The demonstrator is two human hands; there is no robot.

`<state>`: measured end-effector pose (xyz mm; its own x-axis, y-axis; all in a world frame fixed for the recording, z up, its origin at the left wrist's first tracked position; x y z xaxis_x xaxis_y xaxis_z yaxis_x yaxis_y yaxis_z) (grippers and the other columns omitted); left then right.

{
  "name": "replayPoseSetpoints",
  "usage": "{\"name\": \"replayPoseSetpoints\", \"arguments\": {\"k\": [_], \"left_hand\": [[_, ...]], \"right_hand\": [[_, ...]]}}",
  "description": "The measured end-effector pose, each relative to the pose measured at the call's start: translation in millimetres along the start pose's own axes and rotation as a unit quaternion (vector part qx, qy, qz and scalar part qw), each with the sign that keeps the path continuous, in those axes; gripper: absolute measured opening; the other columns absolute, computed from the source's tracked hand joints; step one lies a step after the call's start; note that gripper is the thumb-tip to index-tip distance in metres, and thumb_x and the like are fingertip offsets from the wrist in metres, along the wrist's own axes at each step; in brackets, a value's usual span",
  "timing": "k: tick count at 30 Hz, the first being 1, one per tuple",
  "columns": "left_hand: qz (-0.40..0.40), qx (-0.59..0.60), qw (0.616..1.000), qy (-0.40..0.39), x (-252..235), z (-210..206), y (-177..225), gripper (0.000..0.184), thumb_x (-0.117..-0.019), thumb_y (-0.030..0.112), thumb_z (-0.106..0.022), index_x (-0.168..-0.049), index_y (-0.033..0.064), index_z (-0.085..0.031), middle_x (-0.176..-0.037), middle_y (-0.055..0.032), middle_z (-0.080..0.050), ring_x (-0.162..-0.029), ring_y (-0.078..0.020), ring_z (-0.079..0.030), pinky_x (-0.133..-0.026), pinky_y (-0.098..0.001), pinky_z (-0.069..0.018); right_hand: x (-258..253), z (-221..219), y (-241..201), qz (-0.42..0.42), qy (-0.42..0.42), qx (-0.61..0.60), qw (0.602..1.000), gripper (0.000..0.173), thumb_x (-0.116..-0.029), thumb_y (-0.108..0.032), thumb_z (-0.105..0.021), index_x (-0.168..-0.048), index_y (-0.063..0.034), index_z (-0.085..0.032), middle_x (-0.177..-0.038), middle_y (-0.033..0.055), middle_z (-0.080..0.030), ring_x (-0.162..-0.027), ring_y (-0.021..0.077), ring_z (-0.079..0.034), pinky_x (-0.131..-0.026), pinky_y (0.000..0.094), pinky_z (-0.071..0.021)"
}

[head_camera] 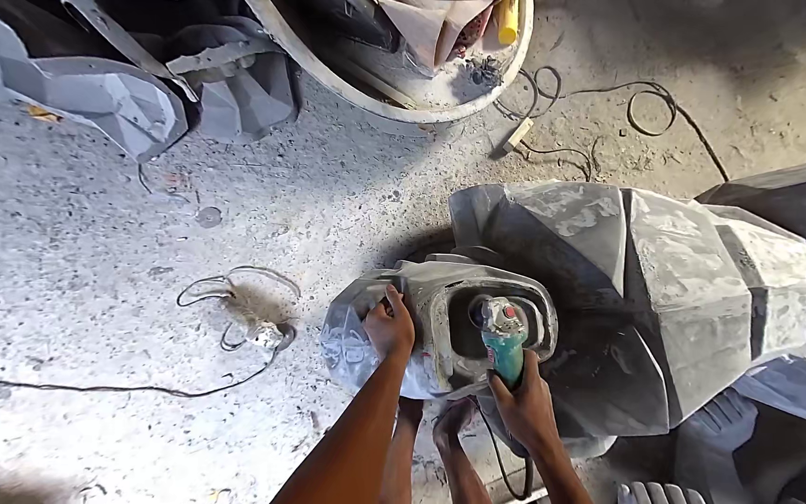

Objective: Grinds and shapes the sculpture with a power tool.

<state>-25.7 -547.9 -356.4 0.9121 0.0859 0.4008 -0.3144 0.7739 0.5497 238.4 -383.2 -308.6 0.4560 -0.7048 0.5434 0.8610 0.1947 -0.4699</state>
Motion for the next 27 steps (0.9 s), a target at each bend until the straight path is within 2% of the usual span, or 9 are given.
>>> {"name": "replayPoseSetpoints", "arguments": {"k": [7, 12, 16, 18, 20, 25, 27], "left_hand": [[-0.016, -0.006, 1.000, 0.011, -0.5, -0.5, 1.0, 0.061, -0.1087, 0.052, -0.040, -0.094, 0.0071, -0.078, -0.089, -0.0151, -0.075, -0.091, -0.0335, -0.070, -0.085, -0.0601, -0.0499], [-0.019, -0.002, 1.000, 0.013, -0.3, -0.7, 1.1, 0.061, -0.1090, 0.052, -0.040, -0.096, 0.0065, -0.078, -0.094, -0.0159, -0.076, -0.096, -0.0347, -0.071, -0.088, -0.0607, -0.0494], [-0.019, 0.004, 1.000, 0.012, 0.1, -0.2, 1.6, 0.060, -0.1091, 0.052, -0.039, -0.097, 0.0081, -0.079, -0.097, -0.0140, -0.077, -0.099, -0.0330, -0.071, -0.090, -0.0604, -0.0491], [-0.015, 0.006, 1.000, 0.013, -0.5, -0.7, 0.7, 0.060, -0.1090, 0.052, -0.039, -0.097, 0.0087, -0.079, -0.097, -0.0131, -0.077, -0.099, -0.0319, -0.071, -0.090, -0.0600, -0.0493], [-0.016, 0.006, 1.000, 0.015, -1.0, -1.1, 0.3, 0.060, -0.1089, 0.052, -0.039, -0.098, 0.0085, -0.079, -0.097, -0.0133, -0.077, -0.098, -0.0319, -0.071, -0.090, -0.0599, -0.0496], [-0.019, 0.000, 1.000, 0.008, -0.3, -1.5, 1.6, 0.060, -0.1090, 0.052, -0.039, -0.099, 0.0080, -0.079, -0.097, -0.0144, -0.076, -0.097, -0.0319, -0.071, -0.088, -0.0595, -0.0499], [-0.009, 0.000, 1.000, -0.006, -0.6, -0.6, 1.4, 0.061, -0.1089, 0.052, -0.039, -0.101, 0.0063, -0.078, -0.101, -0.0170, -0.076, -0.102, -0.0348, -0.070, -0.092, -0.0618, -0.0486]], "right_hand": [[-25.6, -13.0, -29.4, 0.004, -0.005, 0.018, 1.000, 0.061, -0.0901, -0.051, -0.067, -0.137, -0.0144, -0.052, -0.091, 0.0020, -0.072, -0.086, 0.0187, -0.072, -0.079, 0.0450, -0.0595], [-39.9, -7.1, -41.7, -0.020, 0.006, 0.085, 0.996, 0.057, -0.0892, -0.048, -0.067, -0.133, -0.0146, -0.052, -0.092, 0.0045, -0.071, -0.086, 0.0230, -0.072, -0.075, 0.0471, -0.0583], [-38.2, 5.0, -37.1, -0.067, 0.017, 0.153, 0.986, 0.060, -0.0892, -0.048, -0.068, -0.137, -0.0148, -0.051, -0.100, 0.0062, -0.071, -0.090, 0.0251, -0.073, -0.075, 0.0483, -0.0586], [-37.2, 13.9, -34.6, -0.082, 0.047, 0.171, 0.981, 0.055, -0.0893, -0.047, -0.068, -0.132, -0.0157, -0.053, -0.098, 0.0062, -0.071, -0.087, 0.0256, -0.073, -0.072, 0.0482, -0.0586], [-39.9, 21.1, -35.8, -0.093, 0.062, 0.167, 0.980, 0.056, -0.0896, -0.046, -0.070, -0.133, -0.0143, -0.053, -0.095, 0.0077, -0.071, -0.085, 0.0278, -0.073, -0.070, 0.0494, -0.0583], [-51.1, 18.8, -46.0, -0.078, 0.034, 0.167, 0.982, 0.055, -0.0887, -0.047, -0.070, -0.130, -0.0153, -0.052, -0.096, 0.0078, -0.071, -0.086, 0.0281, -0.073, -0.071, 0.0502, -0.0583], [-47.7, 18.9, -47.2, -0.076, 0.025, 0.179, 0.981, 0.060, -0.0891, -0.047, -0.069, -0.136, -0.0151, -0.051, -0.100, 0.0087, -0.072, -0.089, 0.0283, -0.073, -0.074, 0.0502, -0.0584]]}}
Point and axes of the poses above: each hand's wrist, its own x-axis away from the middle knuckle, its own z-axis out of the back of the hand, y = z × x, the point moved 8 cm from there along -x, towards the middle knuckle
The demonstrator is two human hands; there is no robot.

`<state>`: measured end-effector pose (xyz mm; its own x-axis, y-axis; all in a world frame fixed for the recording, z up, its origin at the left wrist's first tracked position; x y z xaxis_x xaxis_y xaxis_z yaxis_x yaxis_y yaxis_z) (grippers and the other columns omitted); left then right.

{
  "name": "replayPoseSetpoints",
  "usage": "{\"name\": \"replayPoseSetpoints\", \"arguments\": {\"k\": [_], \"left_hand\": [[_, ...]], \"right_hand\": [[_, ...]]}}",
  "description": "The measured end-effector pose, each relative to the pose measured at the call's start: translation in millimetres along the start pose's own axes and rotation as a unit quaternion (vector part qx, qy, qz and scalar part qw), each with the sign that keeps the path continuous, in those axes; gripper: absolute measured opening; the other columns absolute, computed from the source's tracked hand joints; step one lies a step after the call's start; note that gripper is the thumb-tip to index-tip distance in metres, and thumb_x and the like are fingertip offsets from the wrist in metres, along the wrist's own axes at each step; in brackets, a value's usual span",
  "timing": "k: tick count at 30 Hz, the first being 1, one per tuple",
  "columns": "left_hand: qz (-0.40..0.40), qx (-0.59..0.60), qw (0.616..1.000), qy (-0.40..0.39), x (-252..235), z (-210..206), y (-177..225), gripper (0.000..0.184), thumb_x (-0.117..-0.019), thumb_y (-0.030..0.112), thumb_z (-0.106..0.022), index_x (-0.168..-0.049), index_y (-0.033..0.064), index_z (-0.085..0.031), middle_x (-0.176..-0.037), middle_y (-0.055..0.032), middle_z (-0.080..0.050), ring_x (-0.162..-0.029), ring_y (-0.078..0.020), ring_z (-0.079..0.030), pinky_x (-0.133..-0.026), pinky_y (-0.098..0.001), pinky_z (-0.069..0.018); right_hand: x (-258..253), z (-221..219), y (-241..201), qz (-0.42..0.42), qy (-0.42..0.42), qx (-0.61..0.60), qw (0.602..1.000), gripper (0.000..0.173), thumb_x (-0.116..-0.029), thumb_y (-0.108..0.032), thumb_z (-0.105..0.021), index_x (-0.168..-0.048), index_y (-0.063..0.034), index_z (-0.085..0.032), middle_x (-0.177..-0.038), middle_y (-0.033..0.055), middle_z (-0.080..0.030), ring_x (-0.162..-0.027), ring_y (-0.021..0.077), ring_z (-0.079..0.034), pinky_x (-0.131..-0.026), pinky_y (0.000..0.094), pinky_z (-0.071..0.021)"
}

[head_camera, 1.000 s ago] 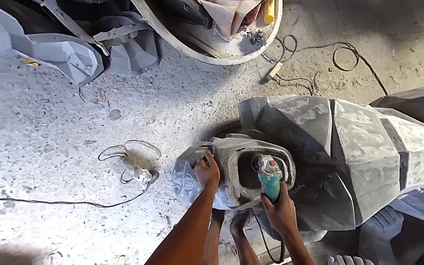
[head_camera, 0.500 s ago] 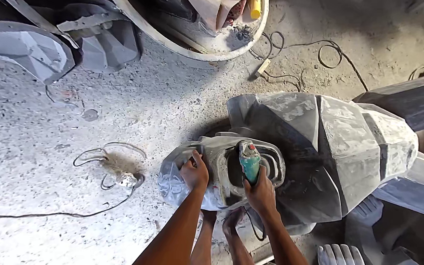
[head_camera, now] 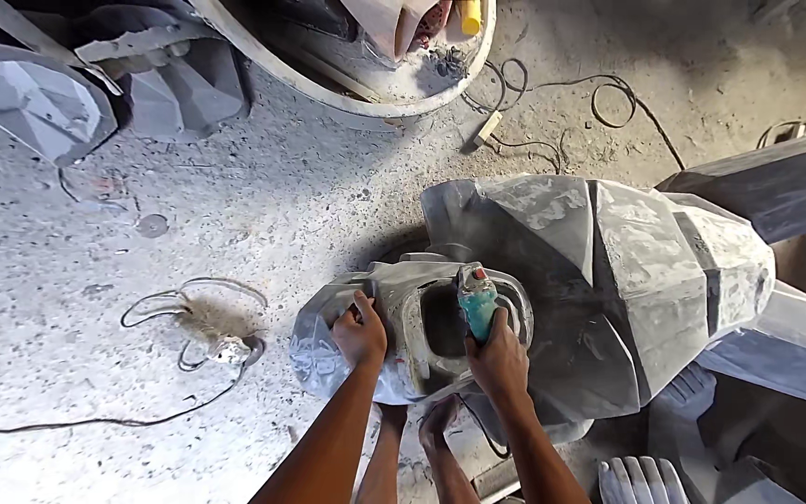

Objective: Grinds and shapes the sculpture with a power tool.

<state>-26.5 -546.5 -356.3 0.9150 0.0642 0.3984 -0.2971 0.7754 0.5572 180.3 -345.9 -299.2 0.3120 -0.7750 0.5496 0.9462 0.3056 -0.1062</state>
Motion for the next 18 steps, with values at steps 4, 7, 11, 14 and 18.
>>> {"name": "replayPoseSetpoints", "arguments": {"k": [4, 7, 11, 14, 18], "left_hand": [[0.006, -0.001, 1.000, 0.001, 0.8, -0.3, 0.1, 0.061, -0.1092, 0.052, -0.039, -0.102, 0.0071, -0.079, -0.103, -0.0168, -0.076, -0.105, -0.0358, -0.069, -0.094, -0.0614, -0.0478], [0.013, 0.000, 1.000, 0.007, 1.1, 0.4, -1.3, 0.060, -0.1092, 0.052, -0.039, -0.101, 0.0078, -0.079, -0.101, -0.0157, -0.076, -0.102, -0.0344, -0.070, -0.093, -0.0612, -0.0484], [0.021, -0.002, 1.000, 0.015, 1.2, 0.7, -2.7, 0.062, -0.1086, 0.054, -0.038, -0.096, 0.0076, -0.078, -0.094, -0.0158, -0.076, -0.096, -0.0350, -0.071, -0.087, -0.0617, -0.0496], [0.024, 0.000, 1.000, 0.018, 0.6, 1.0, -4.6, 0.063, -0.1082, 0.055, -0.038, -0.094, 0.0078, -0.077, -0.092, -0.0157, -0.075, -0.092, -0.0349, -0.071, -0.084, -0.0619, -0.0510], [0.030, -0.001, 0.999, 0.011, 1.8, 0.6, -6.0, 0.063, -0.1076, 0.057, -0.037, -0.095, 0.0101, -0.078, -0.092, -0.0150, -0.075, -0.091, -0.0342, -0.071, -0.081, -0.0620, -0.0520]], "right_hand": [[-0.1, 21.9, 19.2, -0.017, 0.006, 0.021, 1.000, 0.056, -0.0898, -0.047, -0.068, -0.134, -0.0150, -0.054, -0.098, 0.0100, -0.072, -0.088, 0.0308, -0.073, -0.073, 0.0528, -0.0580], [-15.4, 51.4, 38.4, -0.022, -0.039, 0.016, 0.999, 0.057, -0.0918, -0.050, -0.067, -0.136, -0.0170, -0.053, -0.096, 0.0127, -0.072, -0.091, 0.0353, -0.072, -0.076, 0.0589, -0.0560], [-59.3, 95.3, 65.4, 0.039, -0.105, -0.017, 0.994, 0.054, -0.0937, -0.047, -0.071, -0.134, -0.0142, -0.054, -0.097, 0.0157, -0.071, -0.088, 0.0352, -0.071, -0.077, 0.0623, -0.0560], [-88.1, 116.3, 65.5, 0.078, -0.195, -0.096, 0.973, 0.041, -0.0967, -0.037, -0.072, -0.124, -0.0079, -0.061, -0.096, 0.0130, -0.070, -0.082, 0.0263, -0.070, -0.076, 0.0507, -0.0596], [-113.6, 129.8, 46.4, 0.033, -0.307, -0.079, 0.948, 0.038, -0.1001, -0.037, -0.067, -0.125, -0.0083, -0.064, -0.092, 0.0134, -0.071, -0.076, 0.0246, -0.070, -0.072, 0.0437, -0.0600]]}}
Point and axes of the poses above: each hand's wrist, its own x-axis away from the middle knuckle, its own z-axis out of the back of the hand, y = z × x, the point moved 8 cm from there along -x, towards the middle knuckle
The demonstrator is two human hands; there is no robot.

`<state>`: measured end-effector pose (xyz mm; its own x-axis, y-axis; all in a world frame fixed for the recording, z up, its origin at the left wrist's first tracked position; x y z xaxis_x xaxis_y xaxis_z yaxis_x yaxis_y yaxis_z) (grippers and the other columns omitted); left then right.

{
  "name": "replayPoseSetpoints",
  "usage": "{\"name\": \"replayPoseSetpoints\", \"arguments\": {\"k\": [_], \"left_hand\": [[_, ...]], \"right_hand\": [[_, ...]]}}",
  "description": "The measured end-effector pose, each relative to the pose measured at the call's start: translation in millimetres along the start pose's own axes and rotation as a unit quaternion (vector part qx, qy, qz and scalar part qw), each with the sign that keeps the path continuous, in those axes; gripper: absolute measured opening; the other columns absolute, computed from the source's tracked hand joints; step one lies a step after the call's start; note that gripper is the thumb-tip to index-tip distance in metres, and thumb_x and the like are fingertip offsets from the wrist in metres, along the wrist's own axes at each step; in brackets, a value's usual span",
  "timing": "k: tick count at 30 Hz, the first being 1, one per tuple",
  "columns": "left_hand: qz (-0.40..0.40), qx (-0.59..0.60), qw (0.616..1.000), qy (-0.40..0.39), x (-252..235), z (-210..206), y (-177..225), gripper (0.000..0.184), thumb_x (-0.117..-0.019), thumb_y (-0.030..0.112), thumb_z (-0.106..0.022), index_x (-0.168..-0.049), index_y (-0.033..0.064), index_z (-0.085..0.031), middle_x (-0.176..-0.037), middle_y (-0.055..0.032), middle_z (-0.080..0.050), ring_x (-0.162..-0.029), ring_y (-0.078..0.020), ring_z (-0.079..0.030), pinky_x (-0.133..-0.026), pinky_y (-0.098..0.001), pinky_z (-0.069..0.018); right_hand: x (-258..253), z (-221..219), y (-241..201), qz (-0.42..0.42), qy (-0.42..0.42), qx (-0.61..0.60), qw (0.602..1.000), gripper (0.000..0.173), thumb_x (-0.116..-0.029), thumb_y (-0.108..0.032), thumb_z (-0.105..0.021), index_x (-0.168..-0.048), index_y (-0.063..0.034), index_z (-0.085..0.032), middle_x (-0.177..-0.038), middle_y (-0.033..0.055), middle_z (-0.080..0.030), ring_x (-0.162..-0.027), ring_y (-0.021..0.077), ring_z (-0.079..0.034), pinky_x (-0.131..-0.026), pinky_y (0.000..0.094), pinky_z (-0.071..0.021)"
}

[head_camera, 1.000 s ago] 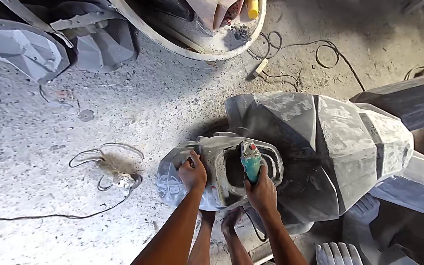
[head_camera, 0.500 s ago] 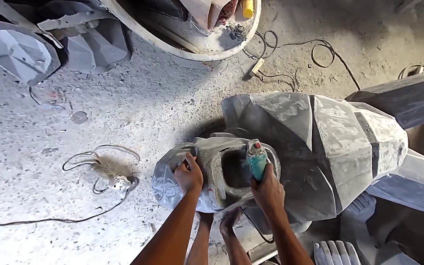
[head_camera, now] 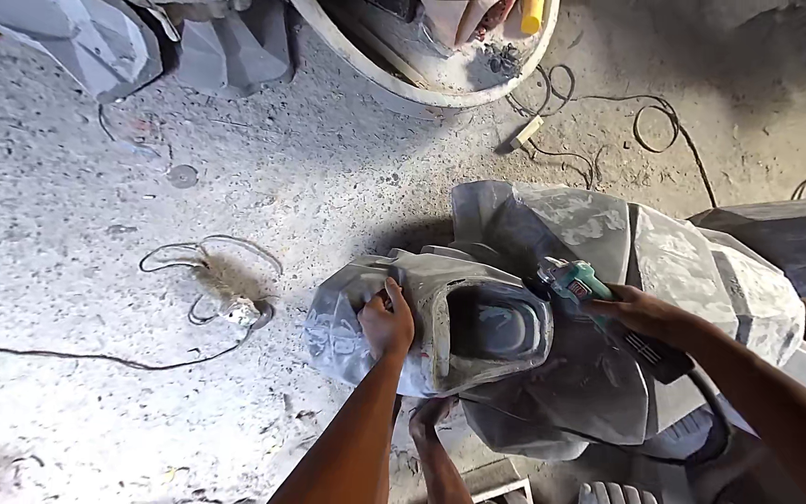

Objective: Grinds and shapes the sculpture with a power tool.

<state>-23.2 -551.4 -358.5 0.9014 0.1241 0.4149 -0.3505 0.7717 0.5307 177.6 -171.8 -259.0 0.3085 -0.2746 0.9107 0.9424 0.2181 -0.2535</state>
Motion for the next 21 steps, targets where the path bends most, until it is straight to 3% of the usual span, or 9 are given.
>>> {"name": "replayPoseSetpoints", "arguments": {"k": [2, 5, 7, 10, 12, 15, 19, 21], "left_hand": [[-0.004, 0.005, 1.000, 0.002, -0.4, -0.4, -0.4, 0.063, -0.1077, 0.056, -0.037, -0.094, 0.0108, -0.078, -0.091, -0.0141, -0.075, -0.090, -0.0331, -0.071, -0.080, -0.0614, -0.0521], [-0.006, 0.013, 1.000, 0.000, -1.4, -2.7, -1.8, 0.062, -0.1079, 0.056, -0.036, -0.095, 0.0118, -0.079, -0.094, -0.0117, -0.077, -0.092, -0.0314, -0.072, -0.081, -0.0610, -0.0528], [-0.010, 0.021, 1.000, 0.002, -1.8, -3.4, -2.7, 0.062, -0.1078, 0.056, -0.037, -0.096, 0.0127, -0.079, -0.095, -0.0103, -0.077, -0.093, -0.0301, -0.073, -0.082, -0.0609, -0.0532], [-0.005, 0.021, 1.000, -0.006, -2.4, -3.9, -3.0, 0.061, -0.1076, 0.056, -0.037, -0.097, 0.0132, -0.079, -0.096, -0.0102, -0.077, -0.093, -0.0297, -0.073, -0.082, -0.0610, -0.0532], [-0.008, 0.022, 1.000, -0.014, -3.8, -5.6, -3.4, 0.062, -0.1076, 0.056, -0.036, -0.096, 0.0118, -0.078, -0.093, -0.0130, -0.076, -0.091, -0.0328, -0.072, -0.081, -0.0630, -0.0528], [-0.007, 0.023, 1.000, -0.014, -3.1, -6.2, -4.7, 0.063, -0.1073, 0.057, -0.035, -0.095, 0.0127, -0.078, -0.090, -0.0121, -0.076, -0.089, -0.0328, -0.072, -0.078, -0.0628, -0.0528], [0.008, 0.018, 1.000, -0.023, -2.9, -6.7, -6.8, 0.066, -0.1066, 0.060, -0.032, -0.096, 0.0147, -0.078, -0.090, -0.0115, -0.075, -0.089, -0.0320, -0.072, -0.077, -0.0627, -0.0530], [0.012, 0.018, 0.999, -0.026, -2.3, -6.6, -6.5, 0.066, -0.1068, 0.060, -0.032, -0.094, 0.0143, -0.077, -0.086, -0.0112, -0.074, -0.084, -0.0315, -0.071, -0.074, -0.0619, -0.0530]], "right_hand": [[-12.7, 7.9, -12.0, -0.031, -0.041, 0.040, 0.998, 0.042, -0.0991, -0.039, -0.069, -0.127, -0.0082, -0.062, -0.090, 0.0157, -0.071, -0.072, 0.0263, -0.071, -0.068, 0.0429, -0.0616], [-34.6, 10.1, -32.6, -0.040, -0.090, 0.114, 0.989, 0.049, -0.0960, -0.045, -0.071, -0.130, -0.0108, -0.061, -0.094, 0.0153, -0.071, -0.075, 0.0264, -0.071, -0.071, 0.0445, -0.0609], [-45.8, 4.6, -49.9, -0.035, -0.106, 0.156, 0.981, 0.053, -0.0952, -0.049, -0.070, -0.131, -0.0114, -0.061, -0.098, 0.0147, -0.071, -0.083, 0.0267, -0.070, -0.078, 0.0473, -0.0591], [-58.7, -5.3, -68.5, -0.036, -0.119, 0.170, 0.978, 0.051, -0.0964, -0.048, -0.068, -0.128, -0.0086, -0.060, -0.091, 0.0147, -0.071, -0.075, 0.0258, -0.071, -0.072, 0.0443, -0.0608], [-65.3, -4.9, -65.4, -0.052, -0.119, 0.162, 0.978, 0.054, -0.0951, -0.048, -0.070, -0.130, -0.0087, -0.058, -0.091, 0.0160, -0.072, -0.073, 0.0272, -0.072, -0.070, 0.0443, -0.0619], [-54.0, 2.8, -56.1, -0.085, -0.112, 0.164, 0.976, 0.056, -0.0972, -0.048, -0.067, -0.135, -0.0081, -0.055, -0.098, 0.0173, -0.070, -0.080, 0.0288, -0.071, -0.076, 0.0469, -0.0600], [-38.5, 21.1, -30.7, -0.093, -0.090, 0.163, 0.978, 0.050, -0.0994, -0.044, -0.066, -0.132, -0.0075, -0.057, -0.094, 0.0174, -0.070, -0.077, 0.0281, -0.071, -0.072, 0.0461, -0.0609], [-29.3, 28.0, -22.2, -0.055, -0.033, 0.229, 0.971, 0.046, -0.0960, -0.043, -0.072, -0.126, -0.0090, -0.061, -0.098, 0.0146, -0.069, -0.086, 0.0276, -0.069, -0.079, 0.0501, -0.0572]]}}
Point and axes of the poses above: each hand's wrist, its own x-axis away from the middle knuckle, its own z-axis out of the back of the hand, y = z × x, the point moved 8 cm from there along -x, towards the middle knuckle
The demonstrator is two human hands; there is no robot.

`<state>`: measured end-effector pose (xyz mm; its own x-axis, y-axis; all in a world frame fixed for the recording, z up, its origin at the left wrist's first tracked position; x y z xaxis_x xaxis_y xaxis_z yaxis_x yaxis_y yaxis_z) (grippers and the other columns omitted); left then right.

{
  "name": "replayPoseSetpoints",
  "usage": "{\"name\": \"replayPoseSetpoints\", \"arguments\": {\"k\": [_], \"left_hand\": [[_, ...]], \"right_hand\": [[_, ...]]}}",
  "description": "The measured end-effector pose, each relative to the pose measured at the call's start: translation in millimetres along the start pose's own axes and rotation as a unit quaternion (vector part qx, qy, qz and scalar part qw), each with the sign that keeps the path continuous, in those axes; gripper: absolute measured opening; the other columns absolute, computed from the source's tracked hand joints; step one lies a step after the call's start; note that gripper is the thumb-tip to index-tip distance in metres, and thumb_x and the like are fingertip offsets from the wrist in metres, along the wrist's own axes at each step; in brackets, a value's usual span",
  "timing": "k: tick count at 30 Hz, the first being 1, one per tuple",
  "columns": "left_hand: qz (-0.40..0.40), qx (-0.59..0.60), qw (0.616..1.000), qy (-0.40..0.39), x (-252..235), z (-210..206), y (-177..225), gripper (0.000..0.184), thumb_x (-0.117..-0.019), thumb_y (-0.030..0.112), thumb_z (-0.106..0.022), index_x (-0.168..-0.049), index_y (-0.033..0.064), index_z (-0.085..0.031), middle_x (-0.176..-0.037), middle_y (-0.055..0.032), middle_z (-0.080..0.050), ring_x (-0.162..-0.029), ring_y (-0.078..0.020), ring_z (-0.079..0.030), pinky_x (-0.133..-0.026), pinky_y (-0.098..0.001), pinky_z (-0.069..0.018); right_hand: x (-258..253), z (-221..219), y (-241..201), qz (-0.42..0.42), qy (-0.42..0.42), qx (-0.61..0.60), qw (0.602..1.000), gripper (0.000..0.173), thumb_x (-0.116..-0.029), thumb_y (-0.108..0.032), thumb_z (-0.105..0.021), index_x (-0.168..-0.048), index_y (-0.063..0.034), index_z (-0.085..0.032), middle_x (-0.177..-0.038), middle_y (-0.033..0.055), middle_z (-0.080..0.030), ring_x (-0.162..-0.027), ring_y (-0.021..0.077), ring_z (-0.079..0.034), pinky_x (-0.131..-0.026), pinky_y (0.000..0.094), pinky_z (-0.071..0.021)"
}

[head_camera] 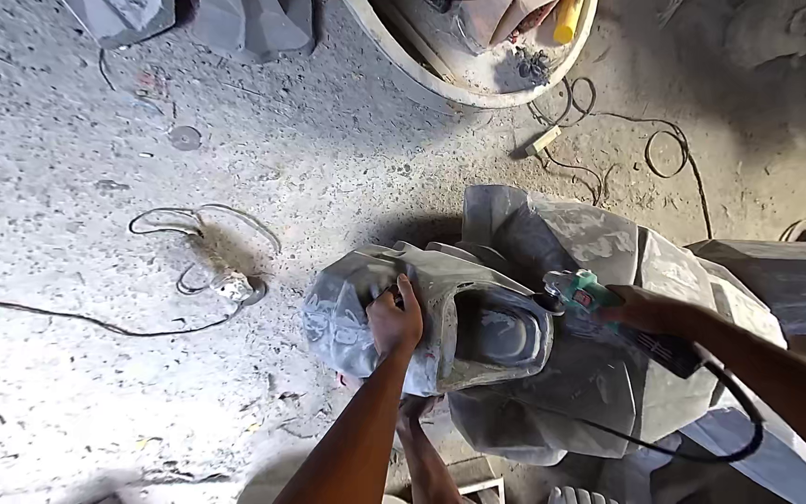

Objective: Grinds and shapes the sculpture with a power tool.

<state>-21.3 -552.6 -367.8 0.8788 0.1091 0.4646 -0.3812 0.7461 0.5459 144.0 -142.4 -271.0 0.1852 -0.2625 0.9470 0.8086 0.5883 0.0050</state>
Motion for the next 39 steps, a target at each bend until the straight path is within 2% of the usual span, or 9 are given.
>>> {"name": "replayPoseSetpoints", "arguments": {"k": [4, 10, 12, 19, 23, 26, 32, 36, 39], "left_hand": [[-0.004, -0.005, 1.000, 0.006, -1.1, -0.5, -2.1, 0.065, -0.1067, 0.060, -0.032, -0.090, 0.0146, -0.076, -0.080, -0.0096, -0.072, -0.077, -0.0293, -0.070, -0.068, -0.0592, -0.0533], [-0.016, 0.002, 1.000, 0.020, -0.8, 1.7, -0.9, 0.066, -0.1065, 0.060, -0.032, -0.088, 0.0147, -0.075, -0.081, -0.0093, -0.072, -0.079, -0.0290, -0.070, -0.069, -0.0593, -0.0522], [-0.029, 0.005, 0.999, 0.023, -0.3, 2.3, 1.6, 0.063, -0.1084, 0.054, -0.032, -0.093, 0.0140, -0.079, -0.091, -0.0090, -0.076, -0.090, -0.0285, -0.072, -0.079, -0.0598, -0.0529], [-0.046, 0.004, 0.998, 0.029, -0.5, 3.9, 2.9, 0.065, -0.1109, 0.048, -0.026, -0.093, 0.0117, -0.077, -0.097, -0.0085, -0.078, -0.097, -0.0276, -0.073, -0.084, -0.0579, -0.0542], [-0.058, -0.001, 0.997, 0.041, 0.5, 7.1, 6.3, 0.065, -0.1101, 0.046, -0.027, -0.080, 0.0079, -0.070, -0.075, -0.0127, -0.068, -0.079, -0.0322, -0.069, -0.071, -0.0586, -0.0521], [-0.067, 0.008, 0.997, 0.033, -0.5, 6.9, 5.7, 0.064, -0.1112, 0.044, -0.026, -0.090, 0.0089, -0.076, -0.085, -0.0117, -0.075, -0.086, -0.0305, -0.073, -0.076, -0.0580, -0.0554], [-0.063, 0.022, 0.997, 0.025, -2.2, 6.0, 2.9, 0.063, -0.1115, 0.046, -0.028, -0.091, 0.0109, -0.076, -0.087, -0.0086, -0.076, -0.085, -0.0274, -0.073, -0.077, -0.0564, -0.0563], [-0.060, 0.038, 0.997, 0.041, 1.9, 9.1, 1.2, 0.068, -0.1112, 0.049, -0.021, -0.087, 0.0108, -0.071, -0.082, -0.0099, -0.072, -0.075, -0.0273, -0.070, -0.066, -0.0535, -0.0549], [-0.069, 0.068, 0.992, 0.076, 1.6, 12.0, 0.9, 0.053, -0.1127, 0.035, -0.028, -0.093, 0.0082, -0.070, -0.084, -0.0081, -0.072, -0.081, -0.0231, -0.071, -0.075, -0.0482, -0.0573]], "right_hand": [[9.5, -16.8, 12.3, 0.057, 0.091, 0.064, 0.992, 0.055, -0.0882, -0.051, -0.076, -0.128, -0.0176, -0.057, -0.099, 0.0086, -0.069, -0.090, 0.0250, -0.070, -0.080, 0.0529, -0.0574], [1.1, -41.8, -21.2, 0.118, 0.010, -0.139, 0.983, 0.042, -0.0938, -0.039, -0.073, -0.124, -0.0120, -0.062, -0.092, 0.0104, -0.072, -0.075, 0.0225, -0.073, -0.070, 0.0428, -0.0629], [-4.2, -41.3, -40.7, 0.150, 0.005, -0.155, 0.976, 0.040, -0.0945, -0.036, -0.074, -0.125, -0.0123, -0.062, -0.090, 0.0108, -0.072, -0.071, 0.0229, -0.073, -0.067, 0.0420, -0.0634], [-19.8, -52.1, -111.9, 0.261, 0.012, -0.097, 0.960, 0.047, -0.0863, -0.047, -0.078, -0.118, -0.0164, -0.064, -0.091, 0.0044, -0.072, -0.075, 0.0171, -0.072, -0.069, 0.0413, -0.0633], [-7.7, -49.2, -140.1, 0.300, -0.013, -0.038, 0.953, 0.055, -0.0828, -0.051, -0.080, -0.126, -0.0208, -0.063, -0.100, -0.0008, -0.072, -0.092, 0.0114, -0.070, -0.084, 0.0397, -0.0599], [14.7, -36.1, -161.7, 0.310, -0.010, 0.043, 0.950, 0.064, -0.0790, -0.053, -0.081, -0.132, -0.0225, -0.061, -0.105, -0.0008, -0.072, -0.096, 0.0121, -0.070, -0.086, 0.0418, -0.0594], [29.4, -18.8, -196.2, 0.288, 0.005, 0.184, 0.940, 0.055, -0.0885, -0.048, -0.077, -0.131, -0.0187, -0.057, -0.104, 0.0025, -0.069, -0.094, 0.0159, -0.068, -0.084, 0.0449, -0.0576], [25.8, -10.2, -200.3, 0.297, -0.001, 0.196, 0.935, 0.057, -0.0870, -0.047, -0.079, -0.131, -0.0179, -0.058, -0.104, 0.0028, -0.069, -0.094, 0.0157, -0.069, -0.085, 0.0442, -0.0583], [42.8, -17.0, -203.9, 0.308, -0.016, 0.225, 0.924, 0.058, -0.0856, -0.054, -0.077, -0.131, -0.0223, -0.058, -0.103, -0.0015, -0.069, -0.094, 0.0112, -0.068, -0.083, 0.0405, -0.0584]]}}
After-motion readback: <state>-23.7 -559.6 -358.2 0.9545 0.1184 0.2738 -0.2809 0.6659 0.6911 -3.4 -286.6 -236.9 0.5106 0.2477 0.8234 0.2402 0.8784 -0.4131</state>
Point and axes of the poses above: each hand's wrist, its own x-axis away from the middle knuckle, its own z-axis out of the back of the hand, y = z × x, the point moved 8 cm from there along -x, towards the middle knuckle
